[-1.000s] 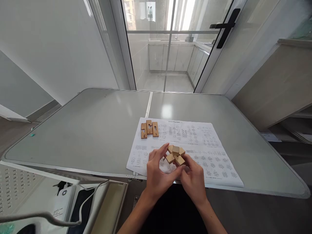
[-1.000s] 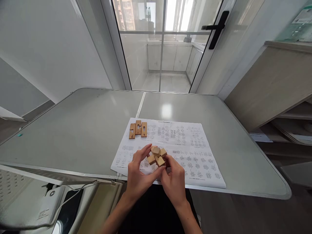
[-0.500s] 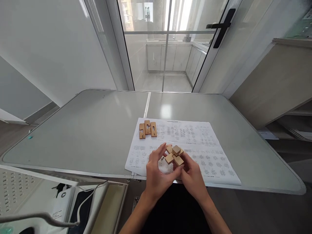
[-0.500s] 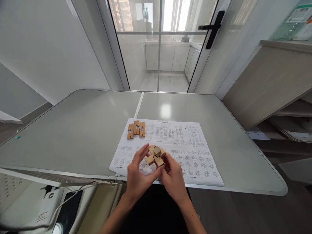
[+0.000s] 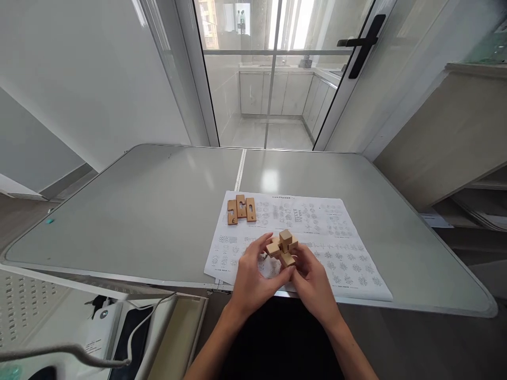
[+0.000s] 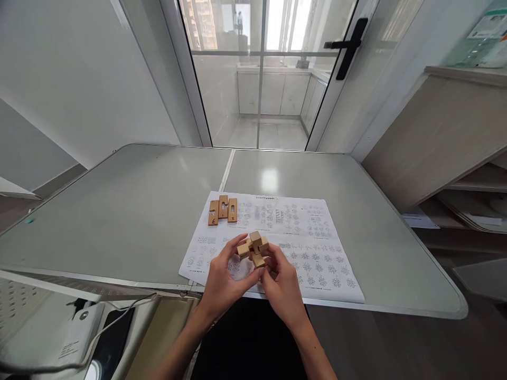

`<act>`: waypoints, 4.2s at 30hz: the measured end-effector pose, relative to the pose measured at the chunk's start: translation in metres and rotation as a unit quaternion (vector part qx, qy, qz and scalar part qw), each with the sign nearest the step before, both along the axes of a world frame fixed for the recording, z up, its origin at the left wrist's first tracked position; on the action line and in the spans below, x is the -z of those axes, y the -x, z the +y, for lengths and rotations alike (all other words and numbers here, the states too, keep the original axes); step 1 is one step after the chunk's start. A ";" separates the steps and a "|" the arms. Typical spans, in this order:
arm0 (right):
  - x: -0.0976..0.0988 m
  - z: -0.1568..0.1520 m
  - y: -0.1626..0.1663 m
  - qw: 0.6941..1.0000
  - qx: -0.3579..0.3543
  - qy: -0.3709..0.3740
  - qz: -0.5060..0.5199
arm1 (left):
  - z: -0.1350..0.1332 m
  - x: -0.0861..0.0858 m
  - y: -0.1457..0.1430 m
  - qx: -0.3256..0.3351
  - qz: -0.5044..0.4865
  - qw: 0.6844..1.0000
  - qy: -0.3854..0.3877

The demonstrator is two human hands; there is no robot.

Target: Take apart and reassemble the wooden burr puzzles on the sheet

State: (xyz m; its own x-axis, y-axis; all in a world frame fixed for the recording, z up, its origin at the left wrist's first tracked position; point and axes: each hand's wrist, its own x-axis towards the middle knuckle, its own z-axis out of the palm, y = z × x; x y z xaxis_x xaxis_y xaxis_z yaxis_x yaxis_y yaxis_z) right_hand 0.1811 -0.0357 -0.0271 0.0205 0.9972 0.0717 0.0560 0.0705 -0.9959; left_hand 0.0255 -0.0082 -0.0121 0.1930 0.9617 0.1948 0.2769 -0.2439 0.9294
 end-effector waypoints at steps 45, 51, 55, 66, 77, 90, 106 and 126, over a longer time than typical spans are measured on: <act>0.003 0.007 -0.019 0.963 0.114 0.097 0.224 | 0.003 0.010 -0.006 -0.034 0.176 0.979 -0.094; -0.004 0.006 -0.017 0.972 0.092 0.098 0.192 | 0.006 0.018 -0.008 -0.106 0.199 0.966 -0.123; -0.010 0.005 -0.015 0.973 0.089 0.091 0.194 | 0.005 0.015 -0.009 -0.105 0.177 0.970 -0.132; -0.009 0.006 -0.016 0.975 0.084 0.100 0.181 | 0.000 -0.008 0.002 0.012 0.086 0.991 -0.099; -0.007 0.006 -0.016 0.974 0.090 0.100 0.180 | 0.000 -0.004 0.000 0.029 0.081 0.993 -0.077; -0.009 0.006 -0.015 0.975 0.090 0.103 0.176 | 0.002 -0.003 -0.001 0.021 0.074 0.993 -0.095; -0.006 0.006 -0.017 0.981 0.075 0.099 0.152 | 0.003 0.001 0.000 -0.013 0.061 0.993 -0.101; -0.017 0.000 -0.022 0.969 0.022 0.117 0.216 | 0.003 -0.001 0.000 0.007 0.066 0.994 -0.084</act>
State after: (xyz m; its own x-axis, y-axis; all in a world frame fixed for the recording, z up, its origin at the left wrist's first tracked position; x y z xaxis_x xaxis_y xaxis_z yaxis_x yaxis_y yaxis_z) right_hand 0.2028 -0.0354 -0.0100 0.0415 0.9824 -0.1820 -0.3724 -0.1538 -0.9153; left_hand 0.0252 -0.0053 -0.0111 0.2405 0.9144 0.3256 0.3888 -0.3981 0.8309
